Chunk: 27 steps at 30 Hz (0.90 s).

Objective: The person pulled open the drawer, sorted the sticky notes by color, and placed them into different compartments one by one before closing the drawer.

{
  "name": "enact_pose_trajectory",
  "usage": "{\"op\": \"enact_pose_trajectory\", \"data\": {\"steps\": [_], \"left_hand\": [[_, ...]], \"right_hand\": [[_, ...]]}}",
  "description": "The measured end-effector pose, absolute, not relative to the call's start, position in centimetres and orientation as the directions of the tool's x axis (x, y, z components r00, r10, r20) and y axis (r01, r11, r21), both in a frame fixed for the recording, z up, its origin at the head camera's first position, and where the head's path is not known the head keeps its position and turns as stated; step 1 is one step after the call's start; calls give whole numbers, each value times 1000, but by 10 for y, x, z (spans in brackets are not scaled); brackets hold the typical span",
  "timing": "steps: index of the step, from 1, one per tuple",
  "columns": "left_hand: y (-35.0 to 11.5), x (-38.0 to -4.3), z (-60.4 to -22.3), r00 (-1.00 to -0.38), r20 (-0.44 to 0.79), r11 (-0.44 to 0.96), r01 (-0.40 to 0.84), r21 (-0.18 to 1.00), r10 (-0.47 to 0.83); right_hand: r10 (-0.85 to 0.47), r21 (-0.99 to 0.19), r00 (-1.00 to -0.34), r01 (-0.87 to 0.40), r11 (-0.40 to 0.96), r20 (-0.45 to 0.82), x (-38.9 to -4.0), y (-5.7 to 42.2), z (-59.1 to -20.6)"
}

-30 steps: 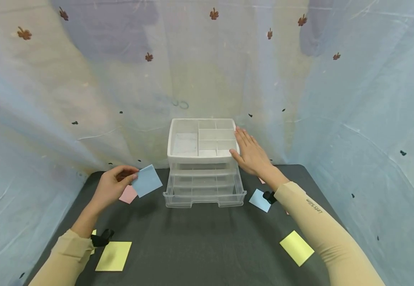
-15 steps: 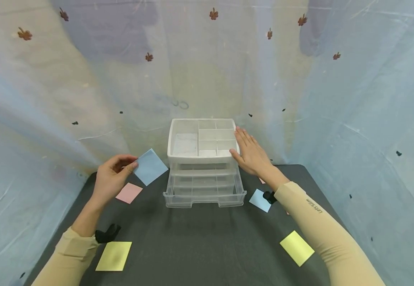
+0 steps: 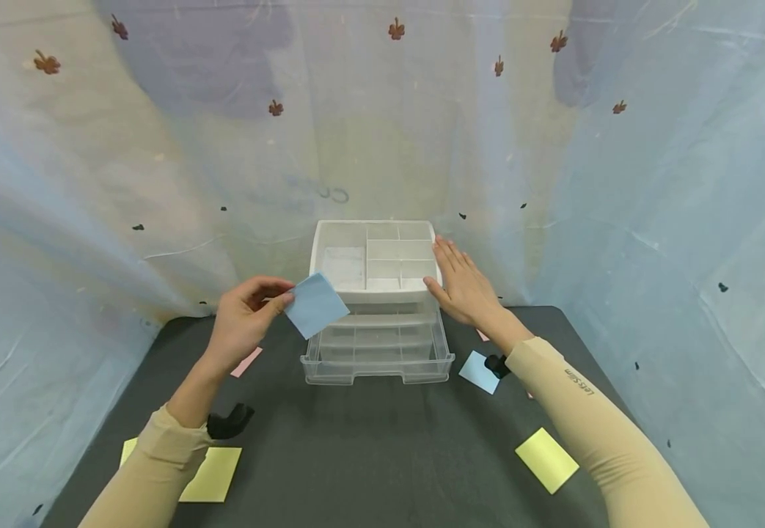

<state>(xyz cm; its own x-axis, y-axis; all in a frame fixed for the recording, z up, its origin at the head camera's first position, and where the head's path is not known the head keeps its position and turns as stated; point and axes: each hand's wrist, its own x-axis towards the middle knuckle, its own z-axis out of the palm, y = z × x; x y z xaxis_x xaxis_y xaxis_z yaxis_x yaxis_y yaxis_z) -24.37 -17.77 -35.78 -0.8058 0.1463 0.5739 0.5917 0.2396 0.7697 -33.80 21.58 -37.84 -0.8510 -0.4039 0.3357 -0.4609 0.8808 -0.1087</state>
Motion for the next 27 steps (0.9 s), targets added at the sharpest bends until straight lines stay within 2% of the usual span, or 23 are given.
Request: {"op": "enact_pose_trajectory", "data": {"steps": [11,27], "left_hand": [[-133,-251,-357,-793,575,113,602,790,202],[-86,-264,-378,-805,523,111,569,815,281]], "right_hand": [[-398,-107,-854,-454,884,337,-336,214,-377],[-393,-125,-864,-448,885,316,-333,213,-375]]}}
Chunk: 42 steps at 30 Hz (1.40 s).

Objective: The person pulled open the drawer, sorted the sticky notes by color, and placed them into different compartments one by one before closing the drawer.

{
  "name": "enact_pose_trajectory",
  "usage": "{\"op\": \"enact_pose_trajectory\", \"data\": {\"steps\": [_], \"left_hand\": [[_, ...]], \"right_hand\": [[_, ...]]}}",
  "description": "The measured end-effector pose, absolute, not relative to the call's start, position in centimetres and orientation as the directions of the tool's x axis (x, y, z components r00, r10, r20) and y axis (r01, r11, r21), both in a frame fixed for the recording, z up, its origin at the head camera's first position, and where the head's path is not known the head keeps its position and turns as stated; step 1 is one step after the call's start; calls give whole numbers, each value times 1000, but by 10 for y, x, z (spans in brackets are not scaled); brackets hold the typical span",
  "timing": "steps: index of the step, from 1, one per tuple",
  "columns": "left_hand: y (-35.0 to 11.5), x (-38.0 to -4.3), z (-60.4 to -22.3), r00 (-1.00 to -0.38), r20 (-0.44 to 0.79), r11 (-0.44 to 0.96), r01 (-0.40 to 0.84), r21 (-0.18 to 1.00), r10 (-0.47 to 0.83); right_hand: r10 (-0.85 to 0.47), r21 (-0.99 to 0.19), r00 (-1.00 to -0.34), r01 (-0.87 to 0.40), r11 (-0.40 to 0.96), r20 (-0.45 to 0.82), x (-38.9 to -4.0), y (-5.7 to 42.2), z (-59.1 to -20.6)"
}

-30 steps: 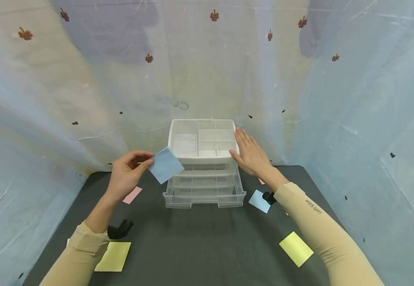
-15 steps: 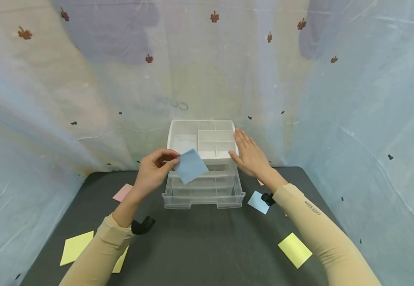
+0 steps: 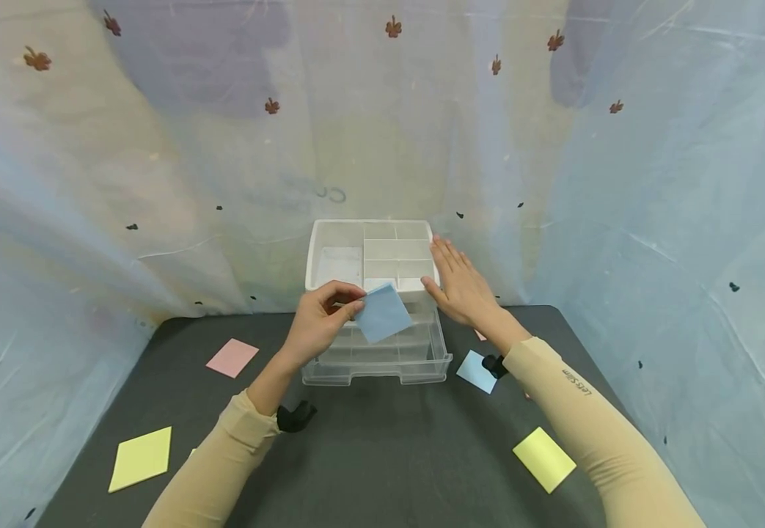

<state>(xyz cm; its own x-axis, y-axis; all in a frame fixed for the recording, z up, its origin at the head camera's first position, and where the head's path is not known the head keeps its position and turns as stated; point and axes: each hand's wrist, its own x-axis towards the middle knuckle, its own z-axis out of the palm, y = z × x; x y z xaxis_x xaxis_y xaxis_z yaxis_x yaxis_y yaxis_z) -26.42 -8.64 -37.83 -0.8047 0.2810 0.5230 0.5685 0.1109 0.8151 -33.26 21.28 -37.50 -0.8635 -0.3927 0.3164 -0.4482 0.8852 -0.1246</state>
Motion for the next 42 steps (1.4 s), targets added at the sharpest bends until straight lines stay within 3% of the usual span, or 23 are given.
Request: {"op": "enact_pose_trajectory", "data": {"steps": [14,32,42], "left_hand": [[-59,-273,-386,-798,369,277,535,798,476],[-38,-286,-391,-781,220,408,517,753,584],[-31,-292,-391,-757,204,525,594,609,621]], "right_hand": [[-384,-113,-868,-436,893,315,-335,212,-375],[-388,-100,-864,-438,893,320,-336,212,-376],[-383,-108,-869,-433,895,313,-338,212,-376]]}}
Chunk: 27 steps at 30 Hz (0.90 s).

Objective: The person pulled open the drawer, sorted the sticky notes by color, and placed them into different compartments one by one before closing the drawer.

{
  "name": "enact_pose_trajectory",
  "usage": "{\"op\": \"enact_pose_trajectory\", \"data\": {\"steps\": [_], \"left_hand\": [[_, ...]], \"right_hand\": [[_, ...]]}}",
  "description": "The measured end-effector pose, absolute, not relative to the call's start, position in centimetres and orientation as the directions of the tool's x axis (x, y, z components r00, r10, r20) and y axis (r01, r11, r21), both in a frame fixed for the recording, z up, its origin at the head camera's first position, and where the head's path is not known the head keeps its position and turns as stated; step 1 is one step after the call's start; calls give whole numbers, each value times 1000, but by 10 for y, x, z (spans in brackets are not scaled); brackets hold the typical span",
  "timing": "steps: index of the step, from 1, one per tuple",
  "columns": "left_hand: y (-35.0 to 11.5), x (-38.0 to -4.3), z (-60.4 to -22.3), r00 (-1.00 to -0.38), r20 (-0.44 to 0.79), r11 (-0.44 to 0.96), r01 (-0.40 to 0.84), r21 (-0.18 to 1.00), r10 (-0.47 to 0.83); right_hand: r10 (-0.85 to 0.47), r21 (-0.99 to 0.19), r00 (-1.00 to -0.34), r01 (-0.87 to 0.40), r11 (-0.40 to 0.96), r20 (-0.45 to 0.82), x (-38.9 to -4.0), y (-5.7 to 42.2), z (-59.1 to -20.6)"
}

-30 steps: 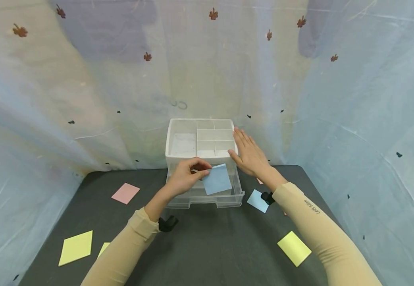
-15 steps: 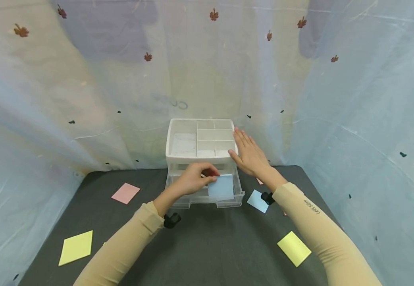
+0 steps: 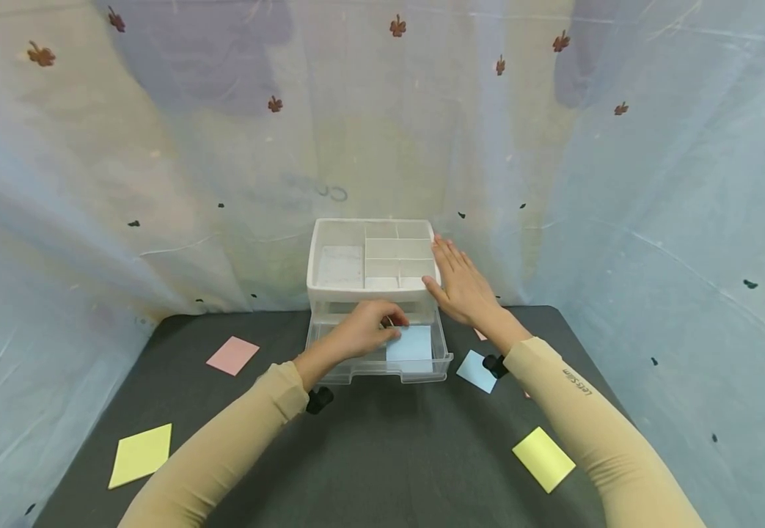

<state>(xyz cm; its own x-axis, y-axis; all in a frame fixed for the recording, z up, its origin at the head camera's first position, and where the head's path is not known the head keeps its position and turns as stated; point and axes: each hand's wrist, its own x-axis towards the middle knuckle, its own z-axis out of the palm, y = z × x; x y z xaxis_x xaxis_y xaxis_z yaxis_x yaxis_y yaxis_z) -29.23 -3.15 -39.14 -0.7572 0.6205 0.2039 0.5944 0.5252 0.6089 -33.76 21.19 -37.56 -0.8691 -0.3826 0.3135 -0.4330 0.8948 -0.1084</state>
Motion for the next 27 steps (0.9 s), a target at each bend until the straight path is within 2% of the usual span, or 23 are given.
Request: {"op": "enact_pose_trajectory", "data": {"steps": [14,27], "left_hand": [[-28,-294,-399,-764,127,645,610,460,632],[-27,-288,-397,-780,74,681,584,442,621]], "right_hand": [[-389,-100,-862,-440,892,323,-337,212,-376],[-390,-112,-870,-439,892,301,-335,213,-373]]}}
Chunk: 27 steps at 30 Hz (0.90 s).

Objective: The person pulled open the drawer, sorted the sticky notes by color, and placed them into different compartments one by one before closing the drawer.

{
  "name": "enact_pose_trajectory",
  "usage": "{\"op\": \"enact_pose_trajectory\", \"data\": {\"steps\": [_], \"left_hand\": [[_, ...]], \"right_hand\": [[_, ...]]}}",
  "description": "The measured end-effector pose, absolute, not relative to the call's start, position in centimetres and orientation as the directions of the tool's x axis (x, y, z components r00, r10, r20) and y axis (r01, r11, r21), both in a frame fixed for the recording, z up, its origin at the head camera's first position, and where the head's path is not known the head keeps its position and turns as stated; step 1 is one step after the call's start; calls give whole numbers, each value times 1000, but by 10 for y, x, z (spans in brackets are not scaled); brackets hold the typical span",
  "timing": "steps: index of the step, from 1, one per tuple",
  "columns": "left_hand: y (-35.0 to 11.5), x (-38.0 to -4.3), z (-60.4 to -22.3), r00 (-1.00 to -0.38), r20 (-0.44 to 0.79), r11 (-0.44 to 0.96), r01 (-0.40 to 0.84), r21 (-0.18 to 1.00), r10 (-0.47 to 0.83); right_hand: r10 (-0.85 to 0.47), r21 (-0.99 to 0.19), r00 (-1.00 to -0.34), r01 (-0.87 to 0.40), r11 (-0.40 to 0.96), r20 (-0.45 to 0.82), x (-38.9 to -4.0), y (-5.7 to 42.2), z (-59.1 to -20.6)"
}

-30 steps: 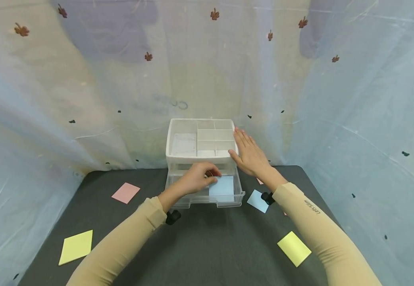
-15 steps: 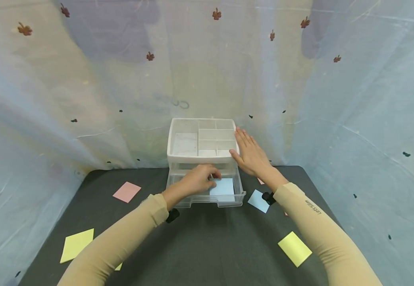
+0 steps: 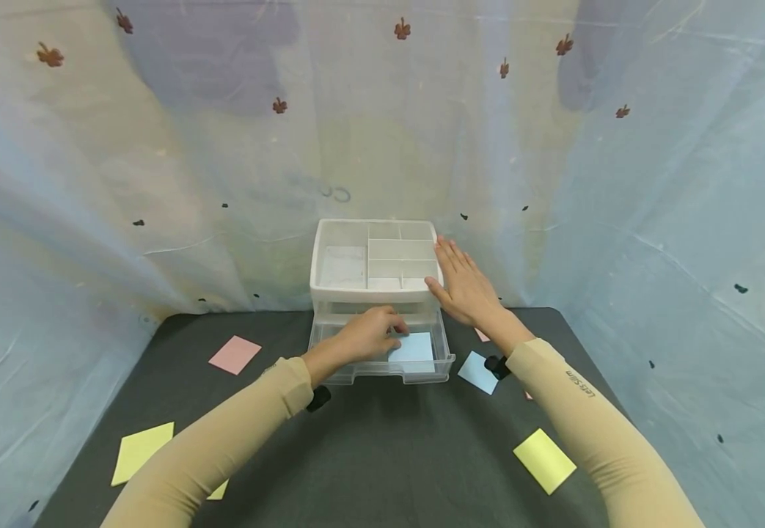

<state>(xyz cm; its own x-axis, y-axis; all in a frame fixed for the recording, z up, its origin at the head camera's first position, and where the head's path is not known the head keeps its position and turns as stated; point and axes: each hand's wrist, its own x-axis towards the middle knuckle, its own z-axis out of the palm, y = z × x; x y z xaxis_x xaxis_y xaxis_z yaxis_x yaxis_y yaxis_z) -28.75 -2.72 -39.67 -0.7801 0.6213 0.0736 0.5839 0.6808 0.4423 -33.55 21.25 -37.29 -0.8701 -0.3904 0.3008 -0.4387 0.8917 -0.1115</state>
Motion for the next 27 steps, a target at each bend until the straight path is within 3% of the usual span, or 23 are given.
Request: {"op": "enact_pose_trajectory", "data": {"steps": [7,12,16,21,27], "left_hand": [[-28,-288,-398,-761,85,674,615,409,643],[-29,-288,-397,-764,143,666,625,408,630],[-31,-287,-392,-747,231,657,660,365,623],[-37,-283,-379,-683,387,627,727,279,620],[-54,-279,-362,-606,559,615,762,202,567]], "right_hand": [[-383,-164,-877,-440,883,291,-327,213,-367],[-384,-229,-827,-501,835,410,-321,218,-364],[-343,-317,-763,-568,759,547,-310,227,-364],[-263,-379,-690,-629,679,674,-294,240,-365],[-129,-452,-657,-633,628,742,-276,259,-377]]}}
